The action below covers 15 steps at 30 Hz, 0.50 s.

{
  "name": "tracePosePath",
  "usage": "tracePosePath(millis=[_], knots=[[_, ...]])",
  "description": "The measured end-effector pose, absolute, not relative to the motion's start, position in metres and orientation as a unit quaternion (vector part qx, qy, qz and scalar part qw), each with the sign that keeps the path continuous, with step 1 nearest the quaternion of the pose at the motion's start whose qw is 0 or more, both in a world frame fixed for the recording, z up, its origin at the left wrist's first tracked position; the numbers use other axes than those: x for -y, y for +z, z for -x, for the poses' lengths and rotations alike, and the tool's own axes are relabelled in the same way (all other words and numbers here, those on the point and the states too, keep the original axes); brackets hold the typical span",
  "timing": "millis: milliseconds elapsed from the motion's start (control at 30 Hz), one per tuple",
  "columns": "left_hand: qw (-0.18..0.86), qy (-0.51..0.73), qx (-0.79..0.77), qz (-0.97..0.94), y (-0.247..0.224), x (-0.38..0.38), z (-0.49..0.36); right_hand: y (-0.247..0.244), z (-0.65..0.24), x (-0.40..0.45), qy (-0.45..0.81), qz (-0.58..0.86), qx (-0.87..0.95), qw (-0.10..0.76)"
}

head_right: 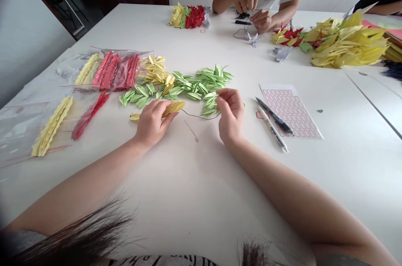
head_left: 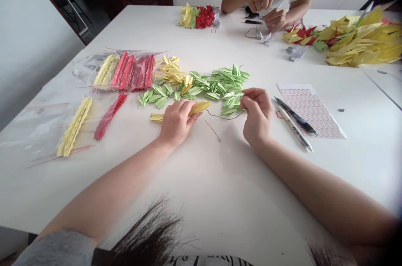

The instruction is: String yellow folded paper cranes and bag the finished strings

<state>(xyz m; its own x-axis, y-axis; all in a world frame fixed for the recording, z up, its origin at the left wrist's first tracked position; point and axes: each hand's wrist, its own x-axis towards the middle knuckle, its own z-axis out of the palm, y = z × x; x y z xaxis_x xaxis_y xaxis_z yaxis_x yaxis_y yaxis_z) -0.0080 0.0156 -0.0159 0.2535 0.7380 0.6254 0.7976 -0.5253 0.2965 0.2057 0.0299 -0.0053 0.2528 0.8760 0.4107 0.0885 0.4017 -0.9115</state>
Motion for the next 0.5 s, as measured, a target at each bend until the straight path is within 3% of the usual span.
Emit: tracePosePath(millis=[133, 300, 500], knots=[[0.053, -0.369, 0.456, 0.808, -0.01, -0.01, 0.005, 0.0, -0.199, -0.013, 0.362, 0.414, 0.606, 0.575], [0.062, -0.347, 0.434, 0.829, -0.006, -0.007, 0.004, 0.0, -0.191, -0.002, 0.515, 0.396, 0.641, 0.409], [0.078, -0.368, 0.424, 0.824, -0.009, -0.009, 0.006, 0.005, -0.19, -0.006, 0.446, 0.449, 0.66, 0.404]])
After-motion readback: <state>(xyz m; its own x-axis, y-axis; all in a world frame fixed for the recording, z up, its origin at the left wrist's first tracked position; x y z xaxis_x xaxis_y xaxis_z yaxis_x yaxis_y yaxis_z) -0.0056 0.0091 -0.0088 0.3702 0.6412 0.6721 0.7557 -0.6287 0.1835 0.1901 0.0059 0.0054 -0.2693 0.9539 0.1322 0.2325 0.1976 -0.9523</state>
